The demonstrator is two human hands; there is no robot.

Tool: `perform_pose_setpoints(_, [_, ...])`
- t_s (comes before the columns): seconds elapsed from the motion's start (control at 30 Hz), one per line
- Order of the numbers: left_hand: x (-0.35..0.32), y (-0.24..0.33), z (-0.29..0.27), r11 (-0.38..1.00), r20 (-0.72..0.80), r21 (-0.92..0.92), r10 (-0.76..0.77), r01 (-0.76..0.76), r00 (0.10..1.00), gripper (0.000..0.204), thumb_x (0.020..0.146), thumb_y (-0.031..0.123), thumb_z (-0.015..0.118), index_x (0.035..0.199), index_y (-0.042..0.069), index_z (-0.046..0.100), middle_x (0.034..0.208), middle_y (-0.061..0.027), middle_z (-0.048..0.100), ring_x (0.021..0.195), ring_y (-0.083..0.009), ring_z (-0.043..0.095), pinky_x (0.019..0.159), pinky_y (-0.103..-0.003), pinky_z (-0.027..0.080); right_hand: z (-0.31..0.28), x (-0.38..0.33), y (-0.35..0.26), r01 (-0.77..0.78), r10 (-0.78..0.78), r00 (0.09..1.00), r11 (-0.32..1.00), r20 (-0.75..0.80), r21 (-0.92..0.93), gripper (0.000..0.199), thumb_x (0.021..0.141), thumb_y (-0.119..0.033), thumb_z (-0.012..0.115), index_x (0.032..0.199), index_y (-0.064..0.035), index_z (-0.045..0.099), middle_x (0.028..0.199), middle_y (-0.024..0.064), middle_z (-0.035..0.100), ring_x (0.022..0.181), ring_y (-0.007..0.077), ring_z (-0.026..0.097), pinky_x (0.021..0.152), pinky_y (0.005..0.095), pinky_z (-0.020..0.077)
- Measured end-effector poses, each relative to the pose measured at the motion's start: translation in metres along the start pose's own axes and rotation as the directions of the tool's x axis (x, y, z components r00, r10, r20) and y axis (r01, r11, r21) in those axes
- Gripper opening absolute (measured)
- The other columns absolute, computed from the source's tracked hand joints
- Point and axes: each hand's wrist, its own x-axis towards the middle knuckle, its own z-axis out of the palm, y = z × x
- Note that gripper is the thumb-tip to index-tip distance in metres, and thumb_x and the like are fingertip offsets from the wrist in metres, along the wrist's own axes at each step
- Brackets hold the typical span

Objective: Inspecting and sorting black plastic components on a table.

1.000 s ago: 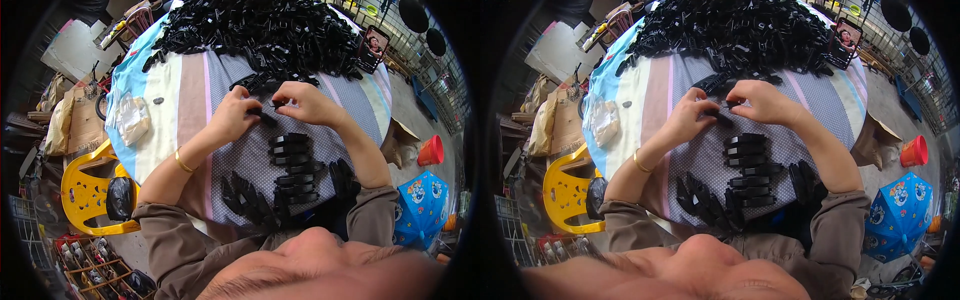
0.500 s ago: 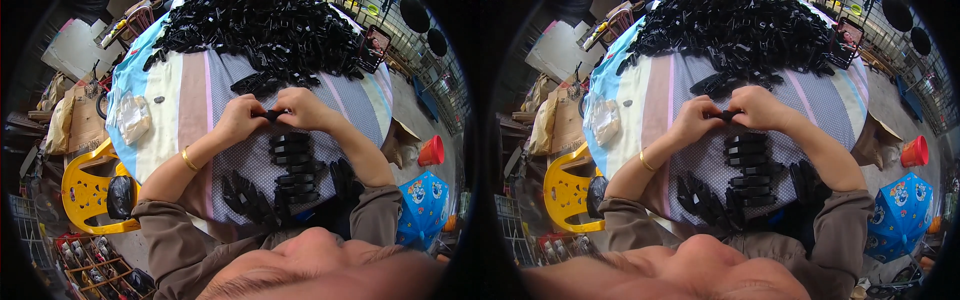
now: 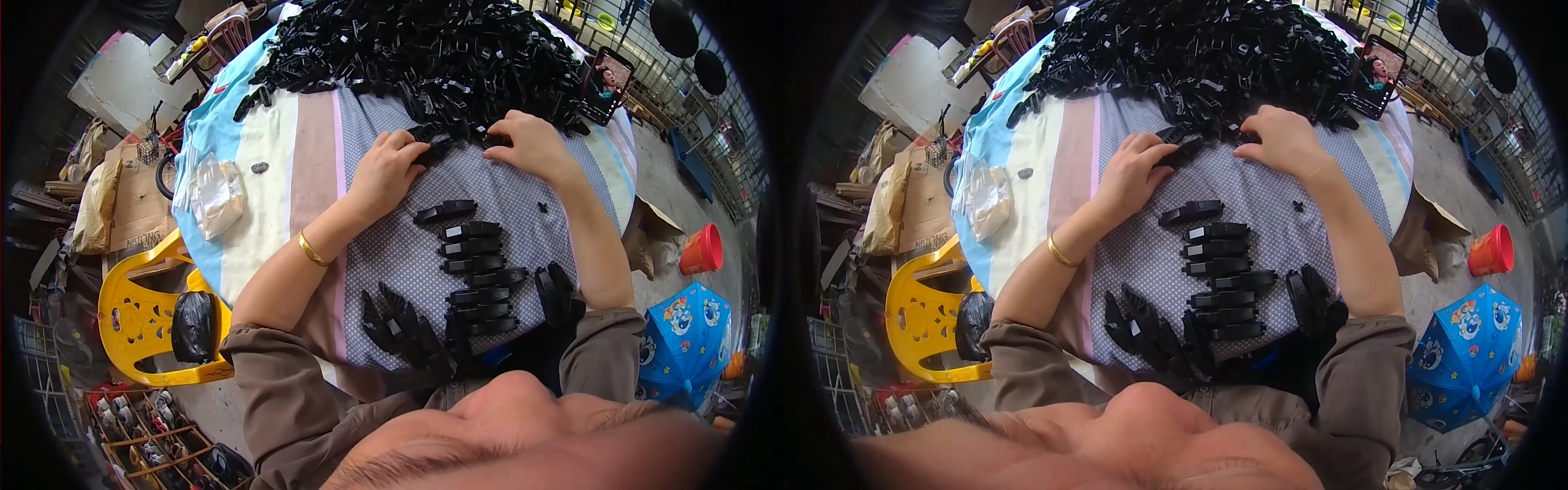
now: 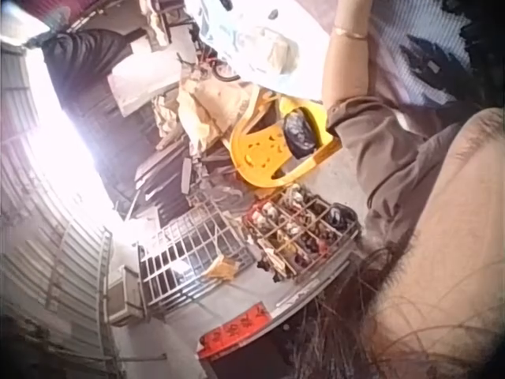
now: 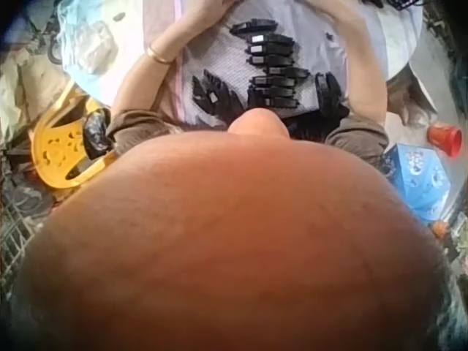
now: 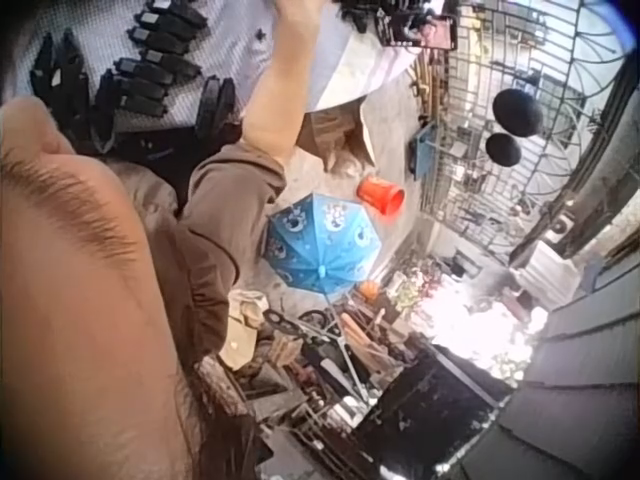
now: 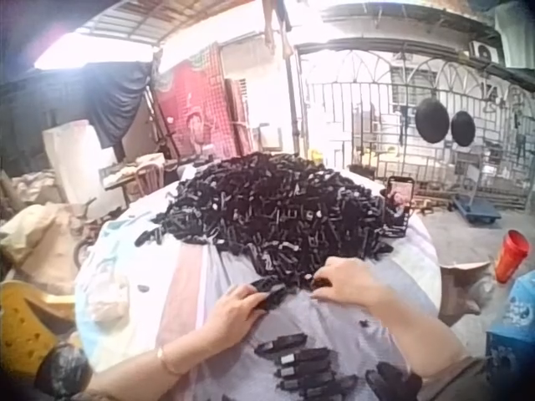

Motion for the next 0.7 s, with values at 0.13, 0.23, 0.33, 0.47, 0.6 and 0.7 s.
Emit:
perform_pose_setpoints(0.13, [-0.005, 0.002, -0.001, 0.993, -0.127, 0.108, -0.031, 0.045, 0.991, 0.024, 0.072, 0.008, 0.070, 0.096, 0.003, 0.066, 0.102, -0.0092, 0.056, 0.092, -0.0285, 0.052, 0.082, -0.036, 0.047, 0.009, 0.003, -0.008, -0.060, 0.060, 0.998, 0.995, 0.008, -0.079, 0.028, 0.077, -0.031, 0.070, 0.093, -0.0081, 0.069, 0.090, 0.0071, 0.061, 0.086, 0.0252, 0.062, 0.075, 0.0357, 0.0504])
perform_pose_setpoints(0.23, [-0.011, 0.004, -0.008, 0.995, -0.141, 0.076, -0.046, 0.057, 0.989, 0.023, 0.072, 0.007, 0.070, 0.094, 0.003, 0.067, 0.096, -0.0100, 0.058, 0.088, -0.0279, 0.053, 0.079, -0.035, 0.047, 0.005, 0.005, 0.008, -0.041, 0.038, 0.997, 0.999, -0.070, -0.034, 0.025, 0.077, -0.027, 0.069, 0.094, -0.0088, 0.069, 0.091, 0.0072, 0.061, 0.087, 0.0249, 0.062, 0.075, 0.0361, 0.0504])
perform_pose_setpoints(0.33, [-0.012, 0.022, -0.018, 0.967, 0.056, -0.163, -0.187, 0.194, 0.981, 0.021, 0.075, 0.005, 0.069, 0.096, 0.002, 0.067, 0.090, -0.0108, 0.060, 0.082, -0.0247, 0.057, 0.074, -0.032, 0.047, 0.005, 0.000, 0.025, 0.003, -0.006, 0.998, 0.999, -0.068, -0.044, 0.026, 0.077, -0.022, 0.068, 0.099, -0.0088, 0.067, 0.090, 0.0075, 0.062, 0.086, 0.0252, 0.063, 0.075, 0.0363, 0.0507])
perform_pose_setpoints(0.47, [-0.009, 0.014, -0.014, 0.831, 0.281, -0.372, -0.324, 0.413, 0.903, 0.021, 0.082, 0.005, 0.065, 0.102, 0.000, 0.066, 0.086, -0.0113, 0.064, 0.073, -0.0166, 0.060, 0.067, -0.030, 0.048, 0.008, 0.005, 0.024, -0.061, 0.061, 0.997, 0.998, 0.039, -0.011, 0.029, 0.077, -0.016, 0.066, 0.104, -0.0082, 0.065, 0.086, 0.0093, 0.063, 0.080, 0.0270, 0.063, 0.074, 0.0368, 0.0509])
perform_pose_setpoints(0.6, [-0.011, 0.007, -0.009, 0.889, 0.167, -0.314, -0.294, 0.333, 0.941, 0.024, 0.084, 0.013, 0.066, 0.104, 0.000, 0.066, 0.092, -0.0120, 0.062, 0.079, -0.0210, 0.061, 0.072, -0.030, 0.049, -0.005, 0.005, 0.015, -0.109, 0.110, 0.994, 0.992, 0.011, -0.061, 0.027, 0.078, -0.014, 0.063, 0.104, -0.0069, 0.064, 0.084, 0.0106, 0.064, 0.077, 0.0269, 0.064, 0.073, 0.0371, 0.0508])
perform_pose_setpoints(0.7, [-0.011, 0.016, -0.010, 0.964, 0.173, -0.153, -0.189, 0.216, 0.967, 0.029, 0.083, 0.022, 0.068, 0.105, 0.002, 0.066, 0.100, -0.0120, 0.060, 0.090, -0.0247, 0.060, 0.080, -0.034, 0.048, -0.012, 0.007, 0.022, -0.122, 0.135, 0.985, 0.986, -0.112, 0.113, 0.034, 0.075, -0.019, 0.066, 0.107, -0.0074, 0.063, 0.092, 0.0130, 0.065, 0.083, 0.0246, 0.065, 0.074, 0.0367, 0.0507])
